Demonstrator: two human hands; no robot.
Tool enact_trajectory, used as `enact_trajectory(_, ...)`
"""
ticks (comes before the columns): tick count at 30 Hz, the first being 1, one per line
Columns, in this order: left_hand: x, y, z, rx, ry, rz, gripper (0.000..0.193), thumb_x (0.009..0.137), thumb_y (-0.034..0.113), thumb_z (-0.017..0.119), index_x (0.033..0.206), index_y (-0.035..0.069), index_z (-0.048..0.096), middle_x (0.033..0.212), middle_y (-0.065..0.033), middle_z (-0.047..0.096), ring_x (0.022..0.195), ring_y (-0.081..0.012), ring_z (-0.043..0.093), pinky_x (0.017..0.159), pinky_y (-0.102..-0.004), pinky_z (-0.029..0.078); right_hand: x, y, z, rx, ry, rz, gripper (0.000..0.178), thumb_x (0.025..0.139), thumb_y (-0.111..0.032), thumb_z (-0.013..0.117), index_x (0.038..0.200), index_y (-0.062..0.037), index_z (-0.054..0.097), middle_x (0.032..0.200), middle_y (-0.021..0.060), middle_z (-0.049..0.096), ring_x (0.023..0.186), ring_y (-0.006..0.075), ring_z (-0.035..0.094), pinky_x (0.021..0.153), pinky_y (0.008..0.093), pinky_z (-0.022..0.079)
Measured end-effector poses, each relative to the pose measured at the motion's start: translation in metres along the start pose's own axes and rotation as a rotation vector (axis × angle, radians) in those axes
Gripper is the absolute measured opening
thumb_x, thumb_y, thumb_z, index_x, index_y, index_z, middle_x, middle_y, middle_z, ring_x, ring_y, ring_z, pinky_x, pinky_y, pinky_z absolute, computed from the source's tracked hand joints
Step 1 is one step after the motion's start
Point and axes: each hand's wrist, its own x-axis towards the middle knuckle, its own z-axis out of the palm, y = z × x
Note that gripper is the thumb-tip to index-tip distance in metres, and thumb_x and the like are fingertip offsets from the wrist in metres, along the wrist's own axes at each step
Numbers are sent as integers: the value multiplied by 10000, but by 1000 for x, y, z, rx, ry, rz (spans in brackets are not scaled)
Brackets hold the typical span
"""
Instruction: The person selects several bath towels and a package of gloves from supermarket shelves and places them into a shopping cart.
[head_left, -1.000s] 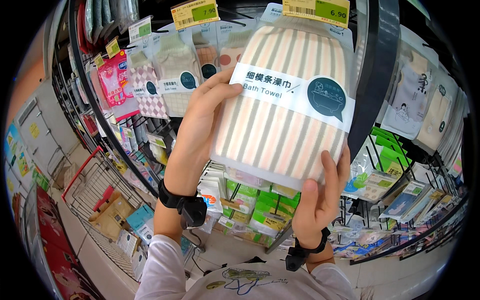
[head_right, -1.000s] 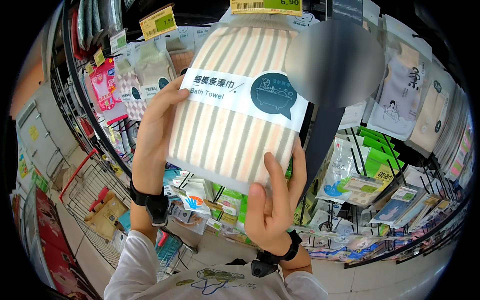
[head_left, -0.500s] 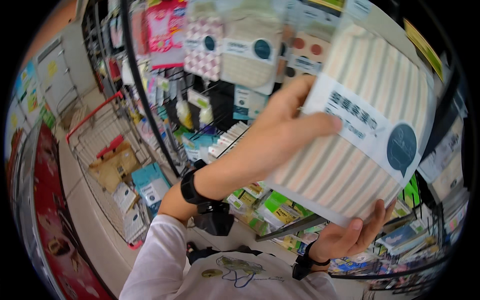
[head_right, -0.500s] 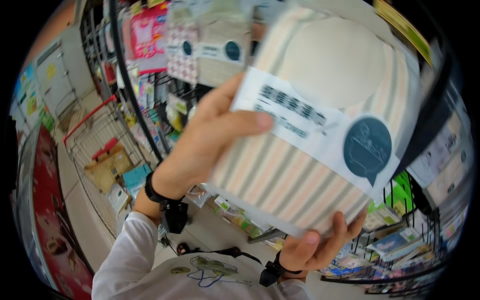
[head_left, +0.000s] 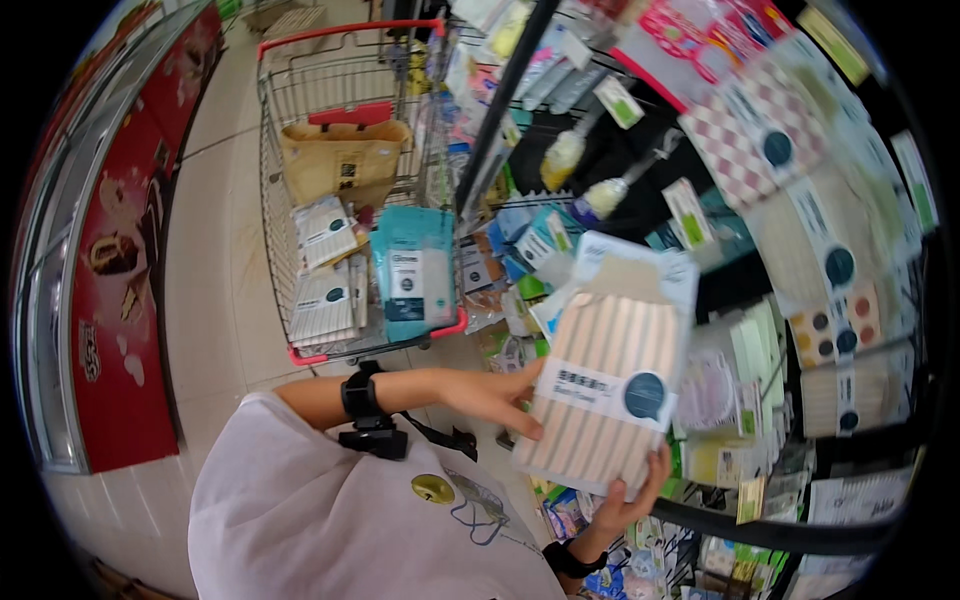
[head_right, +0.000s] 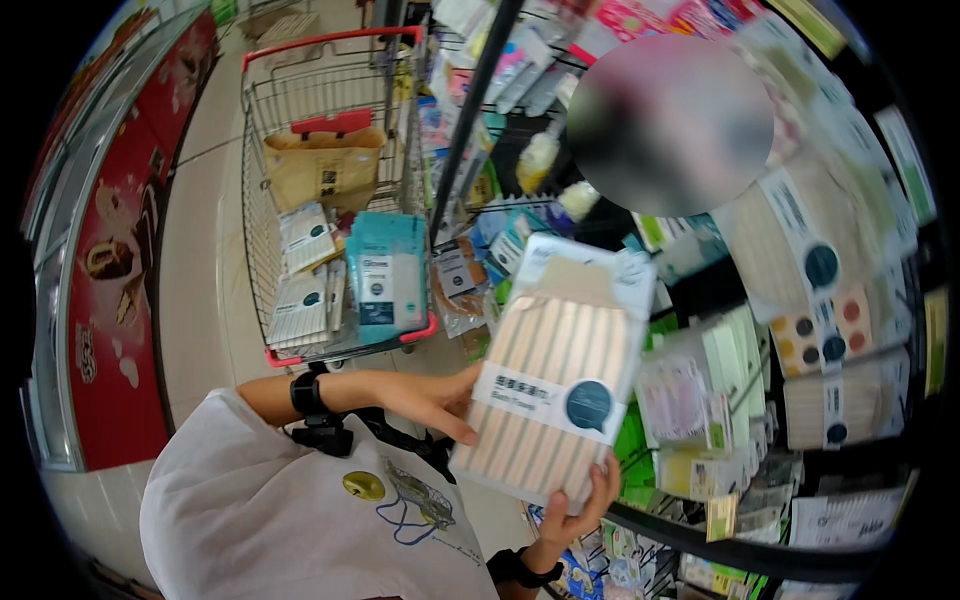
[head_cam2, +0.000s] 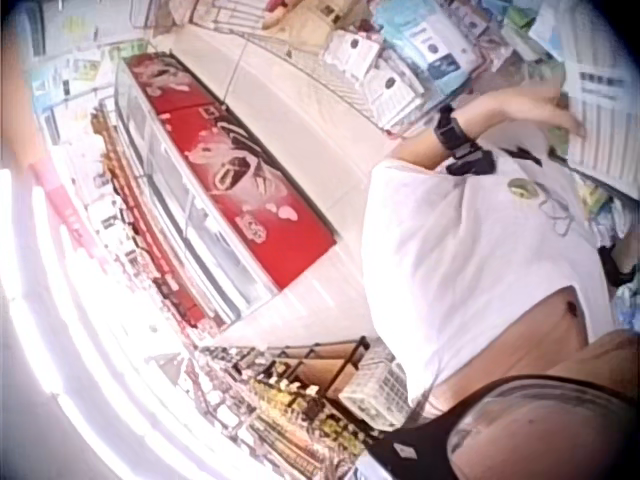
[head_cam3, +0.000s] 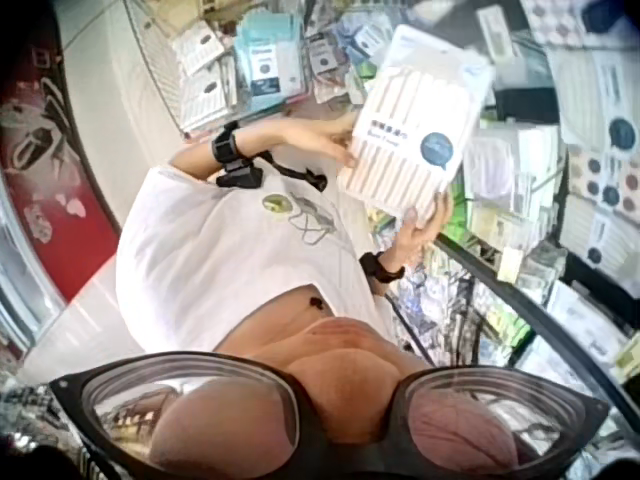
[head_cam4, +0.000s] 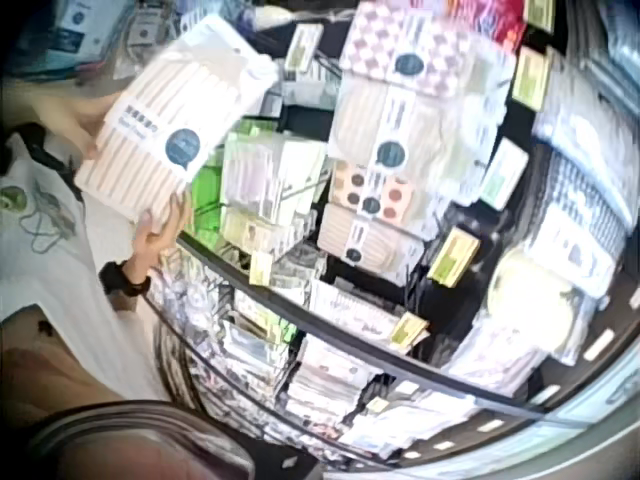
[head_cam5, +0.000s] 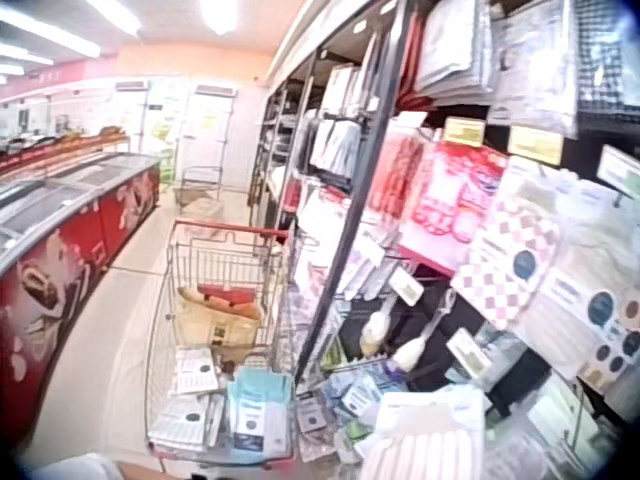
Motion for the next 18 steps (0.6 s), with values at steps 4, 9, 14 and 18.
enact_trajectory(4,-75,-31,-44,-190,191,-217,878,749,122,582,1320,78,-84,1314,-163,202,1106,-242,393,890,-336,357,17,-18,72,91,-273,21,479,762,-364,534,1040,25,505,1134,249,445,1036,367,444,888,417,326)
enact_trajectory(9,-165,-21,-80,-484,386,-220,867,712,48,561,1339,77,-37,1014,-163,546,899,-198,552,831,-327,418,48,-41,167,285,-534,-40,577,743,-457,544,1057,26,499,1144,228,447,1050,349,440,884,400,333)
enact_trajectory(14,-245,-46,-107,-605,764,-156,593,726,86,519,1266,5,290,1024,-92,553,884,-168,559,813,-298,425,58,-78,260,336,-965,-58,595,715,-399,614,1109,21,466,1221,213,383,1097,340,413,901,389,329)
enact_trajectory(18,-294,-84,-117,-599,1090,-232,367,747,118,468,1084,-28,475,853,-59,574,724,-121,556,716,-240,451,40,-86,324,318,-1314,-42,550,745,-309,619,1143,27,441,1251,202,352,1081,298,441,864,359,378)
